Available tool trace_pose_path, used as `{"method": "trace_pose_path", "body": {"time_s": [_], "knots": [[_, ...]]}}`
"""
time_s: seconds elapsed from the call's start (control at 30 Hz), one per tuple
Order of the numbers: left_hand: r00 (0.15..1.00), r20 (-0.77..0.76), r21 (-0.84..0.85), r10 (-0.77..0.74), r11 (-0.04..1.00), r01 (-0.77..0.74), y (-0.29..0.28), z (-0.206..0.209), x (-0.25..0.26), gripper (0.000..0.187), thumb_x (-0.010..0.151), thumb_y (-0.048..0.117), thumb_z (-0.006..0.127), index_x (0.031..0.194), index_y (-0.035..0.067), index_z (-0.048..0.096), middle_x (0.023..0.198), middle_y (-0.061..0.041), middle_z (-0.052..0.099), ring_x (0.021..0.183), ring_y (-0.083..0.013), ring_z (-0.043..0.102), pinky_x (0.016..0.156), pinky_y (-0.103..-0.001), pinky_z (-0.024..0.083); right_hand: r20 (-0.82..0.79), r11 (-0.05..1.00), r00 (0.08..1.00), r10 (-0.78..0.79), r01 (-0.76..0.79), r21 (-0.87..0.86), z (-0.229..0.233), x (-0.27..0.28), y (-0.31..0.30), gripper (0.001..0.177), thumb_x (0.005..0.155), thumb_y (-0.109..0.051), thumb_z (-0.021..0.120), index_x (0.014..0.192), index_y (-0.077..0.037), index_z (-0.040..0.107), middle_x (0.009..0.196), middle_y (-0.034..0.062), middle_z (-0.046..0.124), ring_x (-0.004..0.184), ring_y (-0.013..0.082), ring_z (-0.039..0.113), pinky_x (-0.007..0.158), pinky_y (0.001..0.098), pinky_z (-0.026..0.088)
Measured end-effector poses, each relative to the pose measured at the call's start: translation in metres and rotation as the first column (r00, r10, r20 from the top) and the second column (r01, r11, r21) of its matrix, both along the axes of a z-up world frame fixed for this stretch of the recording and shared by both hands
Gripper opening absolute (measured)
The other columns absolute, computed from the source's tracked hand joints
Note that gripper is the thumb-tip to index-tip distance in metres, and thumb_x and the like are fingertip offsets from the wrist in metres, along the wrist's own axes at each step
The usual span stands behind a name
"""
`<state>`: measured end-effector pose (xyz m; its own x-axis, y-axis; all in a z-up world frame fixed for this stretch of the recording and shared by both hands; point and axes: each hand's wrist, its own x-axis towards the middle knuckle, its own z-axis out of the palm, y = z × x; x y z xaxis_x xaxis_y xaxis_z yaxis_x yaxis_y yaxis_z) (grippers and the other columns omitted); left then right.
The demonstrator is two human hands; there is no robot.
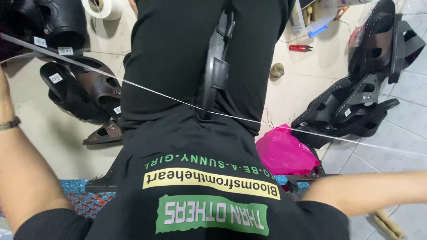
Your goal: Hand-stitching the sole of a black sandal to its upper part using a needle and thick thread.
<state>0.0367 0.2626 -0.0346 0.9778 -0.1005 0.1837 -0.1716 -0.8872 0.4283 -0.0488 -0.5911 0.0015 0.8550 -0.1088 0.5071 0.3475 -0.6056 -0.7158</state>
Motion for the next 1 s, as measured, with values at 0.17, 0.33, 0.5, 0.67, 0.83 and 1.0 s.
{"method": "trace_pose_path", "body": {"time_s": [0.17,0.33,0.5,0.67,0.83,1.0], "knots": [[0.999,-0.043,0.559,-0.019,0.828,0.040,-0.062,0.022,0.001,0.026,0.117,0.037,0.077,0.119,0.011,0.081,0.090,-0.003,0.070,0.060,-0.0170,0.058,0.052,-0.026,0.048,-0.055,0.876,0.898,0.436,-0.410,0.254,-0.165,-0.056,0.010,0.087,0.071,-0.067,0.057,0.112,0.009,0.063,0.108,0.0242,0.066,0.096,0.0373,0.066,0.096,0.0493,0.054],[0.664,-0.632,-0.261,-0.400,0.916,0.304,-0.206,0.107,0.007,0.035,0.086,0.025,0.076,0.106,-0.001,0.066,0.073,-0.013,0.063,0.054,-0.0231,0.053,0.051,-0.035,0.044,-0.347,0.856,0.782,0.517,-0.467,0.224,-0.016,0.022,0.263,0.075,0.074,-0.063,0.067,0.120,-0.003,0.065,0.099,0.0134,0.068,0.082,0.0291,0.066,0.083,0.0398,0.053],[0.085,-0.725,-0.641,-0.684,0.624,-0.447,-0.158,0.066,-0.018,0.026,0.090,-0.001,0.061,0.103,-0.013,0.079,0.052,-0.004,0.057,0.043,-0.0098,0.041,0.038,-0.022,0.027,-0.449,0.726,0.605,0.658,-0.351,0.591,0.032,0.038,0.329,0.005,0.087,-0.006,0.073,0.091,-0.004,0.071,0.080,0.0054,0.069,0.063,0.0180,0.059,0.061,0.0298,0.048],[0.844,-0.403,0.221,-0.353,0.858,0.464,-0.240,0.094,-0.011,0.058,0.091,0.036,0.079,0.144,0.014,0.069,0.089,-0.018,0.055,0.065,-0.0301,0.054,0.058,-0.039,0.050,-0.133,0.077,0.537,0.833,0.126,0.989,0.034,0.049,0.345,0.012,0.099,-0.019,0.065,0.094,-0.008,0.062,0.081,0.0064,0.072,0.053,0.0032,0.046,0.047,0.0153,0.036],[0.548,-0.670,-0.360,-0.501,0.865,0.350,-0.192,0.078,-0.041,0.049,0.089,0.016,0.070,0.050,0.000,0.045,0.053,-0.007,0.040,0.044,-0.0209,0.035,0.041,-0.036,0.033,-0.393,0.475,0.666,0.634,0.065,0.878,0.006,0.048,0.366,0.014,0.098,-0.017,0.064,0.086,-0.010,0.060,0.071,-0.0043,0.055,0.060,0.0031,0.046,0.055,0.0180,0.037],[0.347,-0.771,-0.573,-0.534,0.819,-0.014,-0.089,0.028,-0.022,0.026,0.087,0.019,0.070,0.065,0.009,0.059,0.057,0.001,0.052,0.047,-0.0104,0.046,0.042,-0.027,0.040,-0.536,0.956,0.796,0.282,-0.282,0.084,0.021,0.070,0.329,0.016,0.094,-0.024,0.068,0.091,-0.009,0.070,0.095,0.0083,0.065,0.082,0.0269,0.063,0.073,0.0354,0.049]]}}
